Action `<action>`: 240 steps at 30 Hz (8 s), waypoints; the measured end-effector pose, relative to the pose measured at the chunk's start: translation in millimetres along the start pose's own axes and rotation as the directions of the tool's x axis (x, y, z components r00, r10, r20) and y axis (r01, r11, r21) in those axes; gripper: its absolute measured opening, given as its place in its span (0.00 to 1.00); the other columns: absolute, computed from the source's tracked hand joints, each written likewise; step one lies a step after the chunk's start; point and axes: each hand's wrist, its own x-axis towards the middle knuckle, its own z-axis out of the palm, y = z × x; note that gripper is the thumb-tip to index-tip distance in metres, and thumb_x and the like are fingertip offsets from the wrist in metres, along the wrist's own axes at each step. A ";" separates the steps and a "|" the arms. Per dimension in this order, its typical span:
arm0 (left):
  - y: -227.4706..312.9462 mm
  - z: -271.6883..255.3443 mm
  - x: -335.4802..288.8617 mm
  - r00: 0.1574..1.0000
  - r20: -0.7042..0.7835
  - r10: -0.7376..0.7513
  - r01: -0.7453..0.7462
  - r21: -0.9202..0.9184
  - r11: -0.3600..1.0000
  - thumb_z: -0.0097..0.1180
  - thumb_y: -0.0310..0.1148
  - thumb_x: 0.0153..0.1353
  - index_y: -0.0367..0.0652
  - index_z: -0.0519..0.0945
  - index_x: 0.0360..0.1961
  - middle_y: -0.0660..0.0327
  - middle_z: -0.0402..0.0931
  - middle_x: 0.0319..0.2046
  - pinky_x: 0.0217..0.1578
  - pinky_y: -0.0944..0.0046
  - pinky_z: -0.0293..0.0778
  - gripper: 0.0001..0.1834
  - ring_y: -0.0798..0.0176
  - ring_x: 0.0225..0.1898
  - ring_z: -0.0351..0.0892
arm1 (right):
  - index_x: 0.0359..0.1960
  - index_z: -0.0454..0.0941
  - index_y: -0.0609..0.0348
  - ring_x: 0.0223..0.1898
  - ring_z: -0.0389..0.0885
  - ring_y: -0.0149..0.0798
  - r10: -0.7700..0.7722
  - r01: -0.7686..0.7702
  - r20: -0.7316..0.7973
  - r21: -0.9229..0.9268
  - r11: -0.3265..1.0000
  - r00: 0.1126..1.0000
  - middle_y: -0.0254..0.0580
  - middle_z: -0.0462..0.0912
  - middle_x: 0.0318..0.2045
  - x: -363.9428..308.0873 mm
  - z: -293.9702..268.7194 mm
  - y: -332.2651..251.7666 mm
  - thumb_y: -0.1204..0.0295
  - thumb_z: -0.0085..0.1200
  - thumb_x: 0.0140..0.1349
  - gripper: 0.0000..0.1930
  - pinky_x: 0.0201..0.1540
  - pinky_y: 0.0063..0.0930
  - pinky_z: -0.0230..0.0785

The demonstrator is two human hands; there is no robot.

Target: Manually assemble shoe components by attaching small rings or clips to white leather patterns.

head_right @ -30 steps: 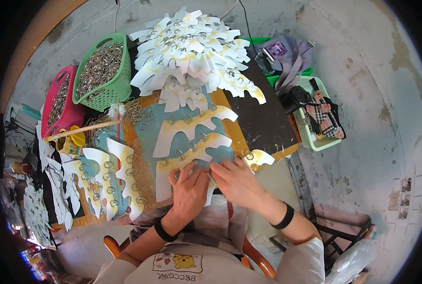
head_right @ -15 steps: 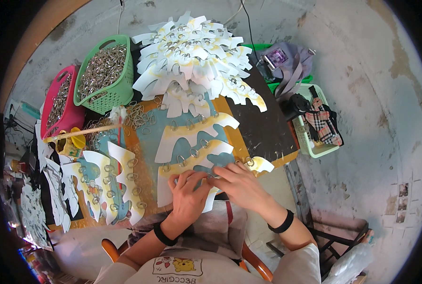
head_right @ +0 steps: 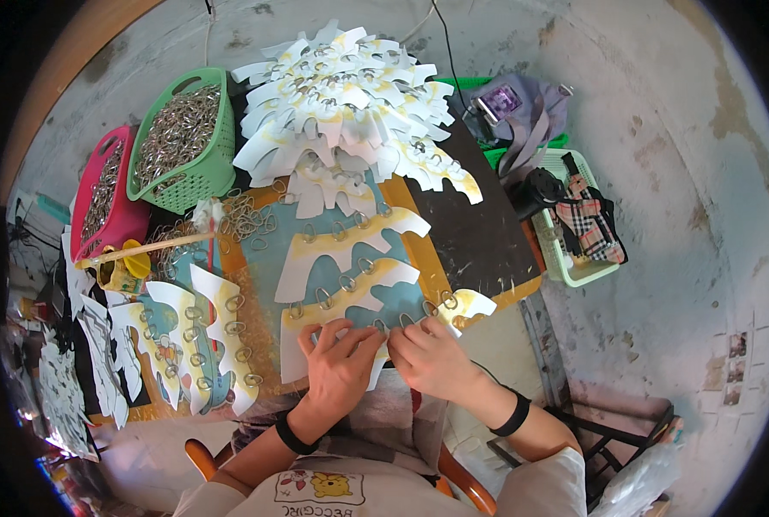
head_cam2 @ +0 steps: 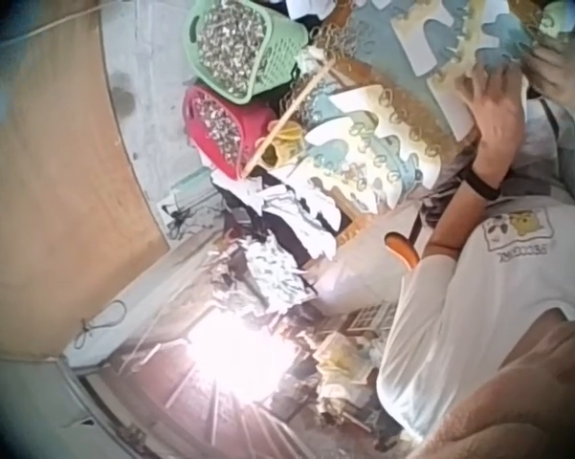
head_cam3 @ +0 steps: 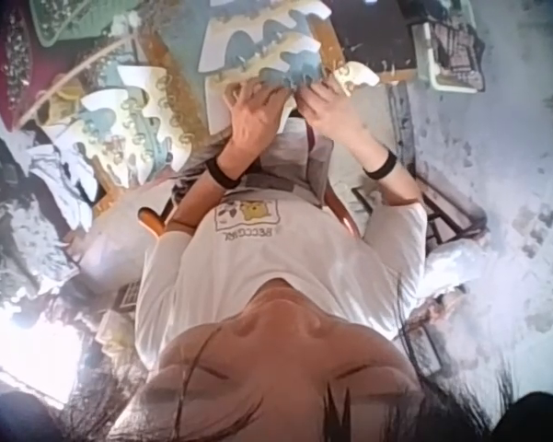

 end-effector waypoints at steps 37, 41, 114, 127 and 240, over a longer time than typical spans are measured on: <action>-0.5 -4.7 2.5 0.996 0.023 0.088 -0.088 -0.002 0.996 0.63 0.28 0.46 0.52 0.86 0.38 0.71 0.82 0.43 0.51 0.54 0.59 0.15 0.62 0.43 0.72 | 0.40 0.79 0.65 0.37 0.76 0.42 0.246 -0.204 -0.101 0.308 0.929 0.964 0.44 0.81 0.40 -6.5 -0.4 -17.6 0.76 0.54 0.42 0.19 0.40 0.34 0.66; -6.5 -3.4 -1.1 0.978 0.022 0.209 -0.209 0.015 0.978 0.61 0.28 0.46 0.49 0.85 0.40 0.71 0.80 0.45 0.49 0.56 0.60 0.17 0.62 0.46 0.72 | 0.43 0.78 0.64 0.35 0.77 0.43 0.402 -0.367 -0.022 0.363 0.856 0.915 0.43 0.80 0.35 -8.8 2.9 -21.3 0.77 0.55 0.42 0.21 0.41 0.33 0.66; 7.6 -7.9 -32.2 0.974 0.178 0.139 -0.176 0.216 0.960 0.57 0.31 0.48 0.42 0.81 0.50 0.65 0.75 0.55 0.59 0.47 0.52 0.24 0.65 0.54 0.70 | 0.44 0.80 0.58 0.44 0.74 0.41 0.567 -0.469 -0.060 0.493 0.732 0.822 0.36 0.79 0.40 -7.2 4.3 -7.5 0.79 0.58 0.46 0.19 0.56 0.47 0.57; 11.1 -0.7 -41.4 0.994 0.068 0.087 -0.101 0.238 0.966 0.59 0.32 0.50 0.50 0.80 0.53 0.61 0.66 0.53 0.56 0.41 0.56 0.25 0.58 0.56 0.65 | 0.33 0.76 0.55 0.42 0.74 0.47 0.546 -0.503 0.094 0.542 0.673 0.833 0.37 0.80 0.33 23.5 6.9 -9.5 0.75 0.65 0.46 0.12 0.48 0.40 0.60; 16.2 5.4 -4.3 0.999 0.031 -0.026 0.030 -0.135 0.990 0.63 0.25 0.51 0.50 0.82 0.29 0.67 0.81 0.46 0.59 0.44 0.58 0.06 0.56 0.57 0.73 | 0.35 0.83 0.56 0.35 0.74 0.40 0.419 -0.321 -0.116 0.472 0.821 0.901 0.36 0.73 0.32 -16.7 -12.8 -5.8 0.77 0.61 0.44 0.13 0.39 0.34 0.64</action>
